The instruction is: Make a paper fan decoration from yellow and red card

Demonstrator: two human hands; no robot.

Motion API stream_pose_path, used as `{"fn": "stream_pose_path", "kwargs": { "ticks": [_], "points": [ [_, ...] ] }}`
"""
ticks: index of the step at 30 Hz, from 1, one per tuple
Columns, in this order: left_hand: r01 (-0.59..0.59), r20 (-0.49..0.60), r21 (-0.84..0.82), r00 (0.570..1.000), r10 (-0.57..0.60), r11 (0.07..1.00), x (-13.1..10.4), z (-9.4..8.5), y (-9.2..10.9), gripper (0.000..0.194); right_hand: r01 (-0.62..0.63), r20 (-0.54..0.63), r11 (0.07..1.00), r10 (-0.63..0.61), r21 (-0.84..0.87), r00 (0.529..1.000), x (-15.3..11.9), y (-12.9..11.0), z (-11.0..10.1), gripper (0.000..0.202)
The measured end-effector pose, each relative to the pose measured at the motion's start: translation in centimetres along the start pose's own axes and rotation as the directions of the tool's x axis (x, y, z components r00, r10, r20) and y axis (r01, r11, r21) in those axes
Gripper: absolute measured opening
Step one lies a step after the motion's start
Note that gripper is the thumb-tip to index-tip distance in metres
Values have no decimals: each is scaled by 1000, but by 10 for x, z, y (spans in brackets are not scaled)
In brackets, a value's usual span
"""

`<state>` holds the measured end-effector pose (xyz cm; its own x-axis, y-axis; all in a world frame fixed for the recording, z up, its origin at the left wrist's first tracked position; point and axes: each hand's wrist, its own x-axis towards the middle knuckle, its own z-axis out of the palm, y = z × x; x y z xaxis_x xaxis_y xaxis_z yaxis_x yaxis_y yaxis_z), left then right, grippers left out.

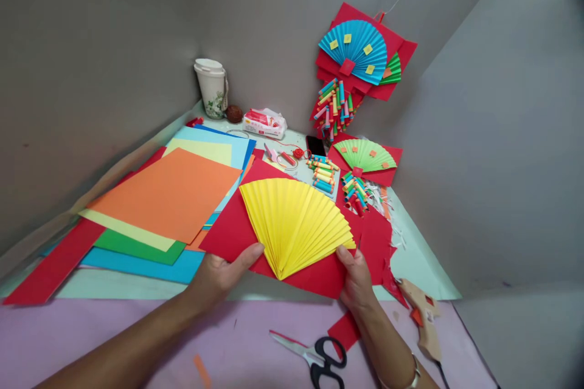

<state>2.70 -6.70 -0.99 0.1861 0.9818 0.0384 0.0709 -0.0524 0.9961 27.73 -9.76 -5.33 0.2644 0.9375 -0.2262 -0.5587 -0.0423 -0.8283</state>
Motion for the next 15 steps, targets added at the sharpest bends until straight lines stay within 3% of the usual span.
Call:
{"fn": "stream_pose_path", "kwargs": {
  "ticks": [15],
  "points": [
    [-6,-62,44,998,9,999,3,3,1,33,4,9,1000,-4,6,1000,1,1,-2,51]
  ]
}}
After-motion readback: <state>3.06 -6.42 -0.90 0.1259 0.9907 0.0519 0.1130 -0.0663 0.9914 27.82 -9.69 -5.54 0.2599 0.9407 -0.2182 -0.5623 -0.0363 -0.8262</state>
